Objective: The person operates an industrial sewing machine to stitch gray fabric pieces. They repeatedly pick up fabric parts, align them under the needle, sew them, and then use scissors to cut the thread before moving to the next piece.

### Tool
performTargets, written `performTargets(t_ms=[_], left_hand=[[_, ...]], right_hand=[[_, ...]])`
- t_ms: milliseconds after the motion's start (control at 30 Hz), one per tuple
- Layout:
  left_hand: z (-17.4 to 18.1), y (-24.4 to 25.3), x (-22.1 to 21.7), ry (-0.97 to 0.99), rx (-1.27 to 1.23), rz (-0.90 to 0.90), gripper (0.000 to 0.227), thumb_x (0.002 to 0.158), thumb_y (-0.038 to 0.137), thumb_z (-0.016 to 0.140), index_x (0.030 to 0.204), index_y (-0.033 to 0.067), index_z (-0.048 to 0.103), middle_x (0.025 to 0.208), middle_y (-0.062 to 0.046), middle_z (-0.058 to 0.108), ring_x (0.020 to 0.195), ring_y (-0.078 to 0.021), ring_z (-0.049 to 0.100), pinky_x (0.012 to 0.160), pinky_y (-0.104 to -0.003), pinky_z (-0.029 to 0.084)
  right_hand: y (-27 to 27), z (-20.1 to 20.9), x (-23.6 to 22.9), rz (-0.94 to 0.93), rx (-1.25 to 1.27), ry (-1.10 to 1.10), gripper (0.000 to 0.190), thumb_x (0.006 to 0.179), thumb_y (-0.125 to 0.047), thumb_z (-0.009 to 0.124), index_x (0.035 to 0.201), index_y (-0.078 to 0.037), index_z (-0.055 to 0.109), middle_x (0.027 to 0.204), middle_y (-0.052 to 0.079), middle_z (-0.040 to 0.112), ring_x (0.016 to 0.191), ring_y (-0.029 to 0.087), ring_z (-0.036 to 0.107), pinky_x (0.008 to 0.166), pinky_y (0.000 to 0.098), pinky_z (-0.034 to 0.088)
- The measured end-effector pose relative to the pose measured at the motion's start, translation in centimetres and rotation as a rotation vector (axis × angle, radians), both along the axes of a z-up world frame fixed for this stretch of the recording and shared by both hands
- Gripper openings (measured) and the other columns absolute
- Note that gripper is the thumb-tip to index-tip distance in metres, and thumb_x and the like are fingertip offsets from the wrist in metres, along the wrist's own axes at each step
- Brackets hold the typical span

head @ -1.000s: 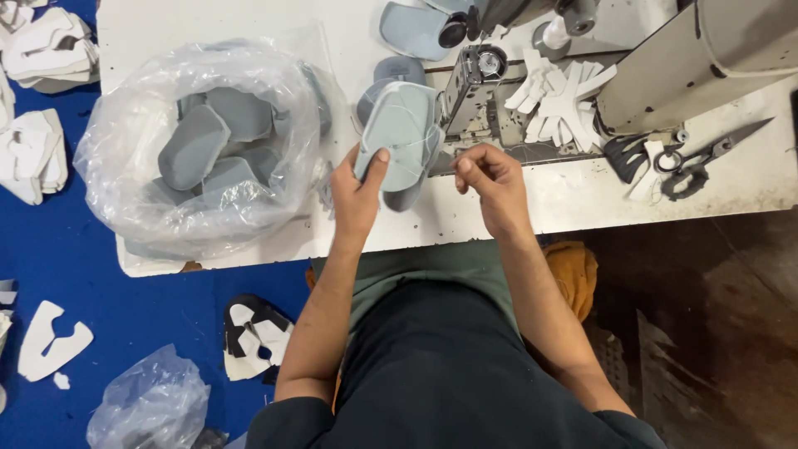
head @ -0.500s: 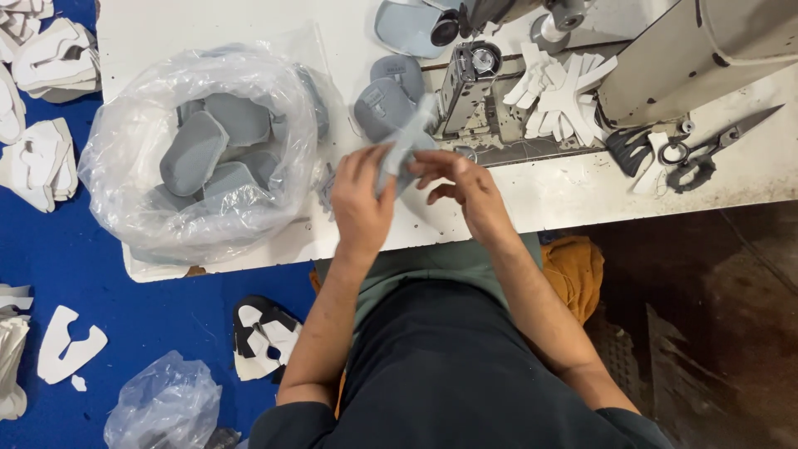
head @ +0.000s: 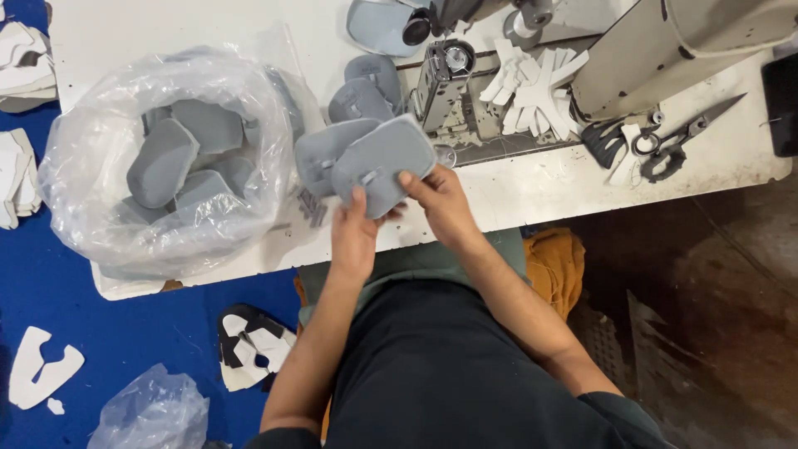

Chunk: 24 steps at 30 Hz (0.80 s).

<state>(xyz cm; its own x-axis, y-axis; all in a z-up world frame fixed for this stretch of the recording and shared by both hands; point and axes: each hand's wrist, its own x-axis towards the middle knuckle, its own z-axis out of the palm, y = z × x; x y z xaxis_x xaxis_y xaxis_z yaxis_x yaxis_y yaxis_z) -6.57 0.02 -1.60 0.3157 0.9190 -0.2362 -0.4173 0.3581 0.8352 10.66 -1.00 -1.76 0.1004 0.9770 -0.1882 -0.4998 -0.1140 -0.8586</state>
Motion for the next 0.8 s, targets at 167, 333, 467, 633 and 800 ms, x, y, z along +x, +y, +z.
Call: performTargets(t_ms=[167,333,467,633,800], left_hand=[[-0.7,4.1,0.5,-0.326,-0.092,0.266,0.044,0.099,0.019,0.074,0.134,-0.0024,0.057,0.126,-0.010,0.068,0.112,-0.0190,0.071,0.098,-0.037,0.059],[-0.8,4.7,-1.9,-0.292,-0.012,0.355,0.033,0.099,0.023,0.074,0.119,0.0005,0.062,0.113,-0.010,0.070,0.095,-0.0211,0.070,0.073,-0.039,0.055],[-5.3,2.5,-3.4,-0.313,0.075,0.253,0.026,0.103,0.023,0.075,0.113,-0.0007,0.069,0.115,-0.008,0.071,0.107,-0.0174,0.068,0.100,-0.035,0.053],[-3.7,1.6,-2.1,-0.236,0.179,0.229,0.029,0.097,0.026,0.077,0.113,0.0028,0.069,0.112,0.000,0.070,0.105,-0.0108,0.062,0.097,-0.029,0.047],[-8.4,0.7,-2.2,-0.159,0.272,0.150,0.030,0.096,0.023,0.079,0.112,-0.0006,0.068,0.100,0.003,0.067,0.092,-0.0074,0.055,0.083,-0.025,0.042]], right_hand=[[-1.0,2.1,0.2,0.006,0.102,-0.414,0.024,0.101,-0.017,0.071,0.119,-0.001,0.070,0.111,0.004,0.069,0.099,0.012,0.065,0.087,0.0284,0.056],[-2.9,0.1,4.3,-0.033,0.023,-0.742,0.017,0.100,-0.012,0.067,0.113,-0.003,0.072,0.110,0.004,0.071,0.090,0.013,0.069,0.075,0.0273,0.059],[-1.4,0.6,5.8,-0.154,-0.058,-1.077,0.017,0.101,-0.010,0.064,0.116,-0.004,0.071,0.111,0.006,0.070,0.084,0.014,0.069,0.068,0.0288,0.059],[1.0,2.8,4.1,-0.186,0.062,-1.383,0.023,0.094,-0.012,0.074,0.116,-0.003,0.068,0.108,0.014,0.066,0.083,0.028,0.068,0.069,0.0370,0.057],[1.4,0.5,4.0,-0.224,0.181,-1.581,0.038,0.082,-0.014,0.083,0.112,-0.004,0.063,0.110,0.018,0.060,0.088,0.037,0.066,0.071,0.0430,0.054]])
